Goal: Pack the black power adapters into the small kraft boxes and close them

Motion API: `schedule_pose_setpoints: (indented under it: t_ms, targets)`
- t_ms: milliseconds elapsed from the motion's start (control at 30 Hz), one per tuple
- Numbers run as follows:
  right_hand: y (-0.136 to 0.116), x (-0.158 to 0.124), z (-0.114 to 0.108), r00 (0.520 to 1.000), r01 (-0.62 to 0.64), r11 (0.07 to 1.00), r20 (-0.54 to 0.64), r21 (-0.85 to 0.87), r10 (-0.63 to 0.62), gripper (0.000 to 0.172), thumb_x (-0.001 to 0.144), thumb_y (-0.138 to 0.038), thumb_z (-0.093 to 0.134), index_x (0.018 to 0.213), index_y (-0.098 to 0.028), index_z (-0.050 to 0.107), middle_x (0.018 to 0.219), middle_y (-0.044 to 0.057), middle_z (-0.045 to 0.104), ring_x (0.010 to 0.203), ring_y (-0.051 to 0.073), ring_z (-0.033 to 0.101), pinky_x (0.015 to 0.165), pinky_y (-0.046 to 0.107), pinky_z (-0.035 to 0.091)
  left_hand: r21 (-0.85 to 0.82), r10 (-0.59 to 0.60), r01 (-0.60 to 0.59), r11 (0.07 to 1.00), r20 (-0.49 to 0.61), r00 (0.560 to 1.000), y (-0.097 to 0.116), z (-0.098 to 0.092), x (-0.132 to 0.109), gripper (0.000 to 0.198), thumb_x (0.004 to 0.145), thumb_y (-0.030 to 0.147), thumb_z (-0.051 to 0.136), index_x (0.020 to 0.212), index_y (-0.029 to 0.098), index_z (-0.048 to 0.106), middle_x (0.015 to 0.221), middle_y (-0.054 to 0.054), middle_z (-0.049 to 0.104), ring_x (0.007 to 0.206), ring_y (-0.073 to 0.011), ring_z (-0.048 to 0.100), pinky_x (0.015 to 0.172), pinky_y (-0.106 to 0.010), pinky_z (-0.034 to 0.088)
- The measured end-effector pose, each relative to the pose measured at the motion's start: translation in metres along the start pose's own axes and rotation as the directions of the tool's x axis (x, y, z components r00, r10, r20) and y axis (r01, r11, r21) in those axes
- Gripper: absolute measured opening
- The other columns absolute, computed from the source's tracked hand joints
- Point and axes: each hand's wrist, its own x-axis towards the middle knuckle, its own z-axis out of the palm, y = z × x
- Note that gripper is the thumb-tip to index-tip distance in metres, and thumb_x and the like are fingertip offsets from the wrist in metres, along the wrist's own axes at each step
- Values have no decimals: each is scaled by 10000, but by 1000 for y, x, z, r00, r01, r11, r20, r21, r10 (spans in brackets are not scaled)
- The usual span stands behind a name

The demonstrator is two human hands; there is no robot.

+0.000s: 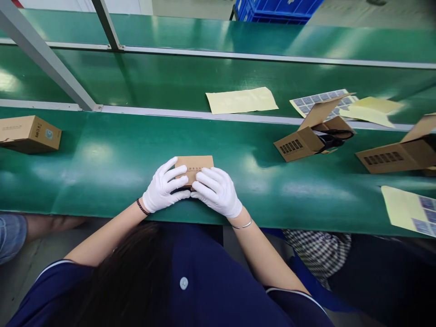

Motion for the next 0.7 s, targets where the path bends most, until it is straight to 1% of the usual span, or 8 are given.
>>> schedule_pose_setpoints:
  t_ms: [100, 300, 400, 467, 533, 600, 633, 700]
  targets:
    - [-4, -2, 5, 998, -16, 1000, -61, 18, 17, 245, 972, -358, 709, 1216, -350, 686, 1251, 24, 760, 1251, 223, 664, 1127, 449, 481, -2, 17, -17, 1000, -27, 999, 1, 3, 1, 649, 874, 427, 811, 1439, 542, 514, 1451, 42, 651, 1518, -302, 458, 1262, -636, 390]
    - [-4, -16, 12, 991, -132, 982, -11, 138, 135, 212, 964, -343, 714, 1173, -383, 713, 1224, -17, 778, 1245, 211, 684, 1206, 472, 430, -40, -5, 4, 999, -19, 1000, 1, 5, 1, 622, 902, 421, 777, 1440, 564, 499, 1440, 68, 650, 1489, -263, 495, 1290, -581, 365]
    - [-10, -17, 22, 976, -194, 977, -87, 91, 202, 237, 974, -313, 692, 1199, -387, 696, 1184, -3, 786, 1167, 223, 727, 1191, 513, 459, 9, 5, -5, 1000, -31, 999, 0, 4, 1, 644, 893, 432, 782, 1443, 559, 472, 1423, 55, 649, 1466, -269, 520, 1267, -602, 388]
    - [-21, -15, 31, 924, -320, 945, -198, 63, 326, 387, 964, -362, 707, 1342, -379, 628, 1276, 46, 753, 1215, 269, 709, 1174, 564, 482, 80, 31, -27, 996, -43, 999, 4, 2, 3, 583, 890, 440, 777, 1399, 521, 505, 1393, 30, 656, 1457, -291, 530, 1206, -616, 457]
    - [-36, -9, 39, 804, -509, 852, -288, 119, 521, 667, 954, -462, 706, 1554, -327, 447, 1482, 125, 627, 1377, 322, 604, 1184, 593, 476, 177, 61, -51, 983, -53, 997, 14, -2, 9, 492, 899, 436, 759, 1344, 452, 551, 1366, -2, 669, 1459, -316, 524, 1170, -633, 480]
    - [-50, 0, 44, 714, -624, 746, -219, 233, 665, 801, 1009, -530, 588, 1673, -268, 224, 1648, 163, 443, 1513, 320, 460, 1218, 560, 454, 304, 55, -39, 952, -43, 998, 30, -5, 16, 427, 908, 410, 743, 1305, 369, 591, 1330, -42, 692, 1454, -354, 515, 1197, -689, 407]
    - [-53, 6, 45, 733, -623, 728, -113, 285, 671, 770, 1051, -530, 491, 1691, -259, 159, 1683, 153, 392, 1538, 295, 427, 1227, 522, 454, 369, 31, -21, 929, -22, 999, 37, -8, 20, 412, 911, 393, 735, 1298, 330, 607, 1316, -66, 700, 1441, -378, 517, 1206, -717, 364]
    - [-48, 19, 41, 829, -549, 762, 113, 343, 547, 672, 1092, -501, 363, 1692, -269, 170, 1673, 120, 423, 1522, 242, 456, 1217, 447, 474, 476, -28, -5, 880, 63, 998, 48, -15, 27, 400, 924, 372, 711, 1303, 274, 631, 1327, -114, 694, 1394, -416, 540, 1176, -726, 368]
